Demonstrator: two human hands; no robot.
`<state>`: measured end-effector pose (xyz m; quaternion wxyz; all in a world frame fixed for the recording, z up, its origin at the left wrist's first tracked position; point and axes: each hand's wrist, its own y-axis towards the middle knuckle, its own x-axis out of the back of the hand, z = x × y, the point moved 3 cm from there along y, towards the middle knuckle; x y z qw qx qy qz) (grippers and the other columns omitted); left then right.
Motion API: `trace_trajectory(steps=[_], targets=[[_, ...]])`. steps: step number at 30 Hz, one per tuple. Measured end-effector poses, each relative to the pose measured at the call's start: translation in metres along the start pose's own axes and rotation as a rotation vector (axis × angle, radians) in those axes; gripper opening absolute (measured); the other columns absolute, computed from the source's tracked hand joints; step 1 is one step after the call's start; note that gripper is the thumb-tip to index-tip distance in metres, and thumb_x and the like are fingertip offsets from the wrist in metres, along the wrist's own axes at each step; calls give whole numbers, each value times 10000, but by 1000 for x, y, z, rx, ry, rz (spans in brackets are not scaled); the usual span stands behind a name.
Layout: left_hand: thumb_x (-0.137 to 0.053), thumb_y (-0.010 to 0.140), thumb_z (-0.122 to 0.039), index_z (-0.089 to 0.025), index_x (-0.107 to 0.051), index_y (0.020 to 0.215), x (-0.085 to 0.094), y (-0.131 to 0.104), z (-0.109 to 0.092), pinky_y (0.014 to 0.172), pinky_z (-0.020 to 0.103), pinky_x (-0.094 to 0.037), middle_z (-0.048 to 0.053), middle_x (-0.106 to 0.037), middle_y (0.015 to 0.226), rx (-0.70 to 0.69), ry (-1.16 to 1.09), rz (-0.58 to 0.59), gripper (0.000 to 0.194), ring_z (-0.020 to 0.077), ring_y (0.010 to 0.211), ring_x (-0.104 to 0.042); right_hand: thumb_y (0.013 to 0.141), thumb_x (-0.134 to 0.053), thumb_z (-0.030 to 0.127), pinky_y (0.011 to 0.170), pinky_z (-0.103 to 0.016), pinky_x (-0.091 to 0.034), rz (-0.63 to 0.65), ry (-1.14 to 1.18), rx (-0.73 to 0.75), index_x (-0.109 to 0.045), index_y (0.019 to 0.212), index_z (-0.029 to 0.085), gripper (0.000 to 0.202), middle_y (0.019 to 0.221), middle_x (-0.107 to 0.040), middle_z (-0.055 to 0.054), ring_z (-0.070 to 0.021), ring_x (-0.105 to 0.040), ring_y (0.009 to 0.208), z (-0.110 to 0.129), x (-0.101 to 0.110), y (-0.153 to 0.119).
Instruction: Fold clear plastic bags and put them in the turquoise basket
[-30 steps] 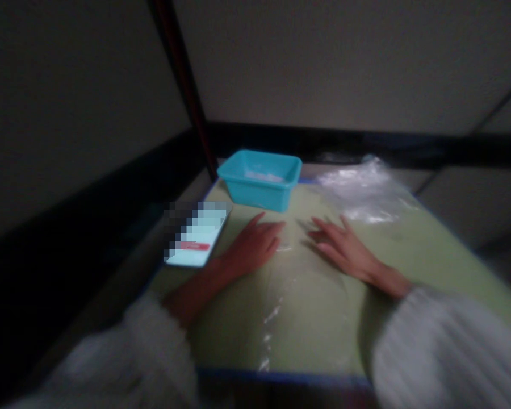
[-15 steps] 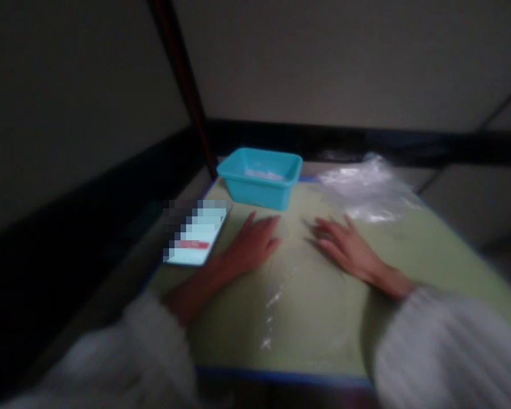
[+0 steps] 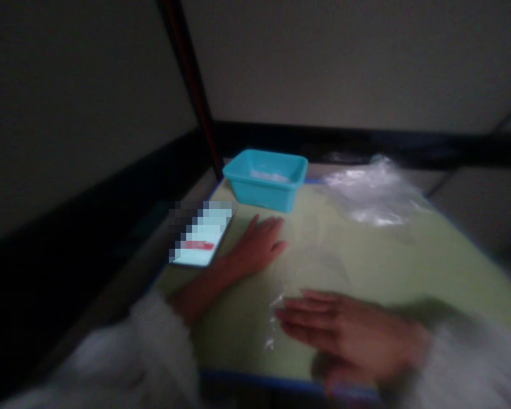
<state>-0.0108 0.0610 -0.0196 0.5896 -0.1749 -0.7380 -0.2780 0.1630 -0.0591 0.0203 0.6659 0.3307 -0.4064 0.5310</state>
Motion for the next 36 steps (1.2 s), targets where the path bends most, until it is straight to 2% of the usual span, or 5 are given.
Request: trace_trajectory(steps=[14,19,24,29,36], targets=[[-415,888,-231,-83,-404,1292,2,3,-1,1121,470,-220,164,-449,1374,52,-51,-58,430,248,1298,-392,916,-449,421,1132,-412,-211,-56,-38,83,-376,1384,83,582,1423,-415,-132,-225,-325,1342,4,1,-6],[-427,895,-240,-125,-492,1236,12,-4,-28,1101,429,-292,121,-507,1338,-269,-158,-174,366,210,1274,-429,968,-329,281,1040,-422,-383,-347,-246,-221,-517,1263,135,379,1259,-594,-123,-209,-542,1172,-43,24,-35],[-374,916,-174,-148,-607,1091,11,-22,-71,1090,356,-309,67,-649,1158,-746,-178,-80,292,151,1153,-544,967,-307,294,965,-450,-456,-453,-266,-435,-549,1225,169,376,1155,-656,-100,-228,-611,1068,-84,33,-58],[-394,902,-159,-148,-607,1104,7,-28,-85,1072,327,-329,56,-660,1140,-832,-181,-20,294,148,1132,-557,968,-291,321,1000,-469,-417,-453,-270,-446,-565,1191,176,381,1160,-653,-91,-224,-621,1040,-95,32,-57],[-409,883,-145,-127,-608,1092,7,-26,-82,1039,326,-355,86,-671,1095,-814,-216,-17,289,159,1037,-604,955,-306,323,1045,-603,-257,-500,-350,-639,-460,1287,186,390,1263,-586,-113,-269,-558,1140,-118,28,-61]])
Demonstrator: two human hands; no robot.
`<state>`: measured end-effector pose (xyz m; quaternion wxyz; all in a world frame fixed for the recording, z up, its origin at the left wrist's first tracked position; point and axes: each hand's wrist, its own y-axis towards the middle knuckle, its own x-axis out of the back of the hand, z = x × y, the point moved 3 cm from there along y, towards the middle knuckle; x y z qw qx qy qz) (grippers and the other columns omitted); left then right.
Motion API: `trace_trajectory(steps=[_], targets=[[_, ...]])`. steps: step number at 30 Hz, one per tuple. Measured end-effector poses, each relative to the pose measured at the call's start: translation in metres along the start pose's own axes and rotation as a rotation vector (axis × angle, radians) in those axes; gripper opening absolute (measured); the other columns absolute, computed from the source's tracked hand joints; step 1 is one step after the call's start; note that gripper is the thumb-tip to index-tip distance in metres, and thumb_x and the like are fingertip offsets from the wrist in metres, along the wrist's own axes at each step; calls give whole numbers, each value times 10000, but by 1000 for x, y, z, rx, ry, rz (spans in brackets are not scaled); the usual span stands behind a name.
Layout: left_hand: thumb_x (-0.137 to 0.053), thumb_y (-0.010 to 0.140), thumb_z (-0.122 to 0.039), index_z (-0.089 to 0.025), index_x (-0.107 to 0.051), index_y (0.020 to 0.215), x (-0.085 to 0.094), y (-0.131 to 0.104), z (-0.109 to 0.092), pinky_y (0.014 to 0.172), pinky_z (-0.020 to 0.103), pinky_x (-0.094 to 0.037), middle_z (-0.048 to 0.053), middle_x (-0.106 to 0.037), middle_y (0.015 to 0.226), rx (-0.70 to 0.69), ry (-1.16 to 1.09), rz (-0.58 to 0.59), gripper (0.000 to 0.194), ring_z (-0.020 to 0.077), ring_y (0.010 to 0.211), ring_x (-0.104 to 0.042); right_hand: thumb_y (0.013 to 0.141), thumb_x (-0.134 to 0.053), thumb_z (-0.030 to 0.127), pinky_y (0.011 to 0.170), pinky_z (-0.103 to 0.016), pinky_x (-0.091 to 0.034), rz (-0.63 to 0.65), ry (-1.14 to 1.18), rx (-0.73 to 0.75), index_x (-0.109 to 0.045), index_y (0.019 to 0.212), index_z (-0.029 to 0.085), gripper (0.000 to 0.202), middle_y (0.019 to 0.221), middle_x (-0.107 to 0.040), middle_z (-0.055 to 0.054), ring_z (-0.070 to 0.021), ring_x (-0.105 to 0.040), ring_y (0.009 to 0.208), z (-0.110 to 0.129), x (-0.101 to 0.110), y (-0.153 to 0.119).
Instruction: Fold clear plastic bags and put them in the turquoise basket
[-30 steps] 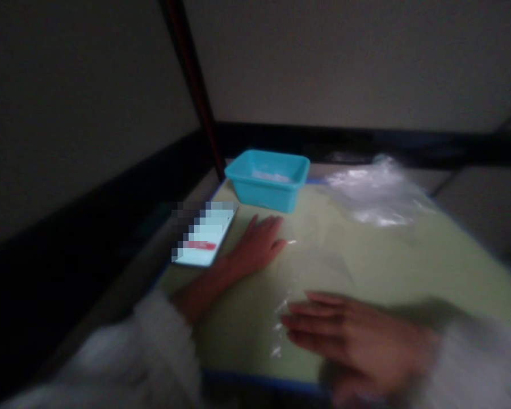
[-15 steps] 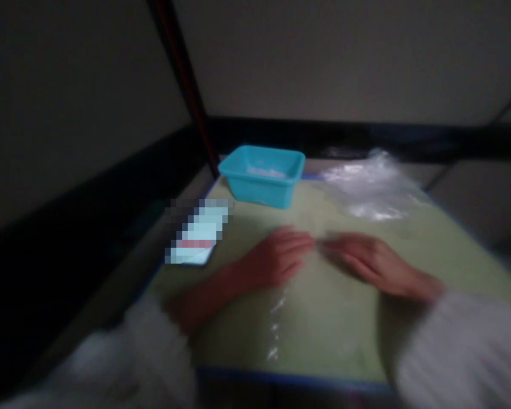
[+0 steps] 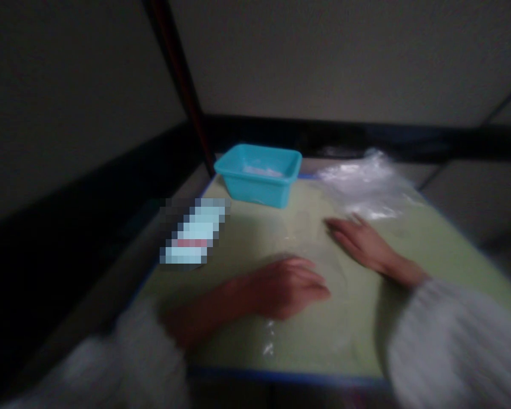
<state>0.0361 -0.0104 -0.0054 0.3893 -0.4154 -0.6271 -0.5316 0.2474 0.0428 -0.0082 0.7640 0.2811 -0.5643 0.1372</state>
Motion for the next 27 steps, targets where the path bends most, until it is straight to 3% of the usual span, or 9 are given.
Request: trace_trajectory(steps=[4,7,11,16,18,21,24,27], targets=[[-417,871,-135,-129,-607,1092,-3,0,1,1034,330,-358,86,-672,1092,-6,-17,-13,292,161,1031,-604,965,-292,339,1086,-578,-172,50,117,121,-385,1341,213,406,1344,-520,-99,-246,-480,1232,24,-6,7],[-422,867,-140,-138,-612,1087,-6,-1,2,1014,327,-375,85,-677,1081,4,-30,-20,290,165,1042,-602,971,-294,342,1104,-551,-140,139,191,229,-373,1341,210,400,1316,-547,-91,-219,-531,1178,44,-15,15],[-436,860,-141,-132,-619,1078,-7,1,1,984,323,-403,87,-683,1069,5,-49,-45,285,166,1017,-616,966,-306,380,1073,-598,-166,77,141,108,-391,1320,193,410,1302,-552,-114,-254,-513,1191,40,-22,23],[-431,857,-127,-109,-607,1102,-1,2,-1,990,305,-417,80,-673,1107,9,-120,-93,303,155,1042,-608,963,-292,390,1064,-583,-230,-13,95,21,-374,1343,202,432,1316,-539,-117,-262,-510,1193,27,-12,17],[-423,873,-144,-117,-591,1133,5,0,6,1008,318,-410,78,-646,1166,94,-110,-139,311,156,1096,-582,959,-297,391,1074,-559,-244,-22,79,40,-349,1373,197,460,1345,-512,-124,-257,-478,1231,29,-8,12],[-443,887,-219,-115,-530,1226,13,-8,25,1053,354,-370,107,-531,1322,331,-21,-189,365,183,1238,-475,949,-323,409,1079,-553,-249,17,27,69,-313,1413,192,513,1411,-436,-135,-266,-395,1300,35,-8,3],[-457,891,-314,-83,-425,1325,12,-19,44,1115,398,-267,155,-368,1441,495,63,-96,493,221,1349,-323,946,-320,438,1091,-542,-237,86,-35,106,-284,1435,150,569,1470,-328,-153,-276,-288,1357,43,-14,-4],[-423,908,-419,-64,-342,1376,3,-29,54,1134,425,-196,180,-268,1483,558,102,25,593,250,1396,-200,947,-291,470,1099,-526,-233,128,-61,120,-238,1451,106,623,1480,-282,-177,-278,-241,1373,46,-21,-7]])
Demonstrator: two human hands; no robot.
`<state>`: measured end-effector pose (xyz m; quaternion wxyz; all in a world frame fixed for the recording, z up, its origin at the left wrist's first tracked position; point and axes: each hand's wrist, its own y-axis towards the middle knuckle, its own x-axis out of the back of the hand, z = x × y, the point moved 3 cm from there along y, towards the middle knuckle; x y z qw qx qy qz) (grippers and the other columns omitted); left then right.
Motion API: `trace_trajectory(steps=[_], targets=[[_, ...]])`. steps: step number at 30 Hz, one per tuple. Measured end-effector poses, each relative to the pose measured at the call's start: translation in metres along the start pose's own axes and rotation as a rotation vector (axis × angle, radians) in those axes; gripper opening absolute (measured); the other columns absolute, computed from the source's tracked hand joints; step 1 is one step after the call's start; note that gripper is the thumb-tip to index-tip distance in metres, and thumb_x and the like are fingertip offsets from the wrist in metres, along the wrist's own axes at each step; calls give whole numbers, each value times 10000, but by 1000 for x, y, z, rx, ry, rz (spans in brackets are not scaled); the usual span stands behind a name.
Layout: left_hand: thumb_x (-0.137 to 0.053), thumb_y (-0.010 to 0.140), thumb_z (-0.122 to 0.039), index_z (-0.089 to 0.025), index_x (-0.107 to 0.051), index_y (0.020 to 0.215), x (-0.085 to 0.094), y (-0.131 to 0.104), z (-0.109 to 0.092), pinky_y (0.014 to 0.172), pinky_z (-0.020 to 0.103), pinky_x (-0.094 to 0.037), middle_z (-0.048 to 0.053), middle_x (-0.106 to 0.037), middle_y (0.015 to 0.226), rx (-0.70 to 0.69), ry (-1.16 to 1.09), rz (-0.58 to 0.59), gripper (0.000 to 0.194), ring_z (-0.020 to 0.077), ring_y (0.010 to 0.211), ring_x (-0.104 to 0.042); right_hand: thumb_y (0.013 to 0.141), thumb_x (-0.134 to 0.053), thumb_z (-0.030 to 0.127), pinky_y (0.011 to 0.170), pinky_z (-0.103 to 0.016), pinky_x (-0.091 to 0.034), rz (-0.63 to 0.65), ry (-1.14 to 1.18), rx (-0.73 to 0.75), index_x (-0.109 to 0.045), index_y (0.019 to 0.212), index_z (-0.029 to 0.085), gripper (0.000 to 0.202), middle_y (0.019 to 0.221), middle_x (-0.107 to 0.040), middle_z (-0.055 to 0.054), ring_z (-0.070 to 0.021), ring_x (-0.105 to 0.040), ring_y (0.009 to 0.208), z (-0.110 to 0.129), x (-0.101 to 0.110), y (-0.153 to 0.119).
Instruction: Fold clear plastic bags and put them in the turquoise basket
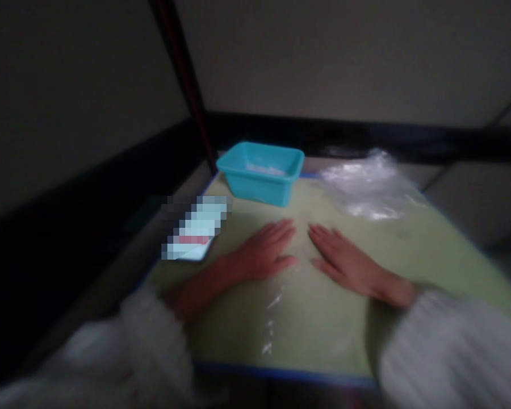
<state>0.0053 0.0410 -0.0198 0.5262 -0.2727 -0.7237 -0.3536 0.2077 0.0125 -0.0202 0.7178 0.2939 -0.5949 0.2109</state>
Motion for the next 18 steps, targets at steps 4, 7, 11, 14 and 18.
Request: trace_trajectory(steps=[4,7,11,14,18], targets=[[-395,914,-459,-56,-235,1421,-5,-2,4,1141,413,-152,187,-184,1508,35,25,55,667,248,1414,-111,938,-299,503,1107,-511,-226,-18,-1,0,-147,1473,114,679,1494,-242,-176,-271,-206,1383,0,-2,-2],[-388,917,-462,-50,-220,1424,-3,-2,3,1139,410,-146,189,-174,1509,47,18,107,675,246,1416,-102,935,-299,514,1109,-514,-216,-9,-15,12,-128,1476,112,695,1492,-241,-185,-273,-199,1384,0,-2,-4],[-400,913,-424,-51,-171,1436,6,0,-9,1142,419,-142,184,-149,1516,19,0,66,682,241,1417,-99,942,-301,495,1112,-504,-212,-18,-29,1,-104,1478,111,688,1499,-222,-187,-262,-173,1390,2,-1,-6],[-408,906,-414,-50,-196,1431,9,0,-28,1150,412,-143,181,-156,1516,-101,-43,35,673,243,1417,-104,955,-289,444,1107,-509,-221,-78,-18,-64,-86,1479,123,647,1502,-220,-182,-254,-185,1388,-1,4,-5],[-410,905,-446,-68,-227,1427,5,-3,-47,1146,415,-182,170,-228,1500,-222,-120,91,669,250,1403,-176,958,-278,395,1095,-548,-215,-136,13,-124,-78,1480,149,611,1498,-244,-175,-269,-210,1381,-6,9,-4]])
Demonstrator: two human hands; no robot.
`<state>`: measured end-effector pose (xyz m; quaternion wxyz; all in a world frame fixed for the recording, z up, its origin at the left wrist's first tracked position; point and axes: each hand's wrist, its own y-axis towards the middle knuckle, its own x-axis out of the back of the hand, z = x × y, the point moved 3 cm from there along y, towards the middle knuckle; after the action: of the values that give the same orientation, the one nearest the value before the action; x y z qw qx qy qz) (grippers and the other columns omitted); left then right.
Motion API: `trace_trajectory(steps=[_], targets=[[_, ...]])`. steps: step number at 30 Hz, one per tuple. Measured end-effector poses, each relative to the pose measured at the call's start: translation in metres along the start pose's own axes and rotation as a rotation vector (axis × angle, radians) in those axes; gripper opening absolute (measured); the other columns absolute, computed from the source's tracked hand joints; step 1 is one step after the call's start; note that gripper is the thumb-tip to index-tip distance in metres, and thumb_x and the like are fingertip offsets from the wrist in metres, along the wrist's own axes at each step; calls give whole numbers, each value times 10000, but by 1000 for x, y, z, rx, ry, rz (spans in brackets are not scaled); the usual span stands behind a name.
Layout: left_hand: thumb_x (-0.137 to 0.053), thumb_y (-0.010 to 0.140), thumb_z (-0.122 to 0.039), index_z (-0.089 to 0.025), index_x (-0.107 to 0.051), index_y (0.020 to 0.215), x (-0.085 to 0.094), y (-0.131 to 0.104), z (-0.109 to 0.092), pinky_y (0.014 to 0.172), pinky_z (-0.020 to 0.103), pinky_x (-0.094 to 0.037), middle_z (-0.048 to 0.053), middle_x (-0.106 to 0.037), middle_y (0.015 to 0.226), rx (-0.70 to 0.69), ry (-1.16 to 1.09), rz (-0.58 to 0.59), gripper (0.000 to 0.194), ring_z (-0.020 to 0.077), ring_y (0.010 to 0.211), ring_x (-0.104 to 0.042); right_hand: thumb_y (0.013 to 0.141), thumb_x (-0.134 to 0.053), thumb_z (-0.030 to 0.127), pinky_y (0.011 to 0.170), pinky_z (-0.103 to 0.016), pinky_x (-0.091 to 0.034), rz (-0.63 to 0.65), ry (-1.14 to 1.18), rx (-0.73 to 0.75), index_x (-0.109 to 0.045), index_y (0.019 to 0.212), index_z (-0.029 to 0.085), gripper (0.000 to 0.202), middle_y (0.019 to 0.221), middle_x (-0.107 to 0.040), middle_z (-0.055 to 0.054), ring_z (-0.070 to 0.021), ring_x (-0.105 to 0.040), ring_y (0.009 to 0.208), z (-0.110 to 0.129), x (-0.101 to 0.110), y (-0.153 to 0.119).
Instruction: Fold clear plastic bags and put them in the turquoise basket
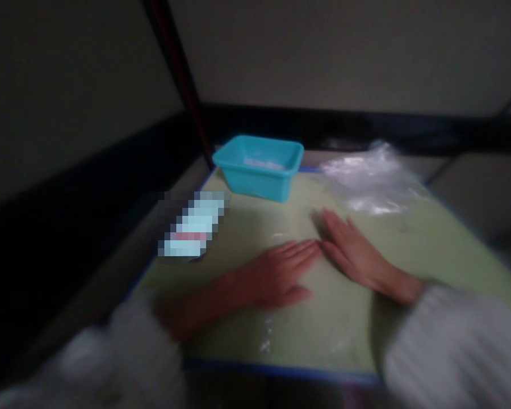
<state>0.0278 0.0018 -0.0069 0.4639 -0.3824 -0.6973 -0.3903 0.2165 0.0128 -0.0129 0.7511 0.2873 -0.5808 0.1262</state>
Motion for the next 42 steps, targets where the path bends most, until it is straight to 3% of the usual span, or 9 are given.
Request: trace_trajectory(steps=[4,10,20,25,29,36,42], targets=[[-400,910,-460,-72,-210,1433,0,0,-3,1144,434,-185,170,-214,1503,-7,-32,-11,679,254,1407,-161,956,-274,382,1092,-562,-207,-9,31,-12,-81,1480,156,602,1494,-263,-168,-275,-240,1373,-2,1,1],[-428,894,-477,-48,-280,1402,-5,0,-25,1138,413,-226,192,-292,1468,-190,-108,31,681,249,1391,-221,961,-243,378,1098,-573,-174,-43,99,-49,-86,1483,195,575,1489,-297,-137,-277,-259,1367,-8,2,1],[-417,890,-462,-28,-322,1379,-4,-1,-47,1143,399,-236,174,-290,1474,-304,-135,63,661,242,1393,-216,964,-234,404,1101,-575,-159,-24,132,-58,-126,1476,200,562,1491,-294,-137,-272,-260,1367,-9,2,2],[-426,883,-451,-34,-385,1344,-12,-5,-64,1113,383,-306,170,-388,1424,-423,-159,49,623,240,1362,-299,964,-238,408,1099,-580,-155,-14,125,-44,-99,1479,206,571,1494,-284,-139,-277,-267,1364,-9,2,2],[-431,880,-457,-56,-411,1331,-16,-6,-67,1101,404,-315,158,-408,1416,-438,-126,53,603,246,1362,-301,963,-241,414,1101,-579,-149,-12,119,-42,-84,1480,218,575,1496,-282,-132,-277,-259,1367,-10,1,1],[-333,918,-452,-59,-417,1333,-2,-1,-53,1134,385,-232,156,-377,1436,-409,-33,48,578,241,1365,-293,961,-252,366,1102,-577,-151,-10,115,-16,-130,1470,202,549,1479,-318,-139,-256,-284,1360,-8,3,1],[-349,924,-439,-50,-227,1422,0,0,-6,1146,423,-177,177,-199,1505,-98,31,45,644,252,1407,-161,938,-272,291,1093,-597,-146,-45,61,-25,-131,1469,201,556,1467,-347,-128,-273,-299,1352,-12,9,1]])
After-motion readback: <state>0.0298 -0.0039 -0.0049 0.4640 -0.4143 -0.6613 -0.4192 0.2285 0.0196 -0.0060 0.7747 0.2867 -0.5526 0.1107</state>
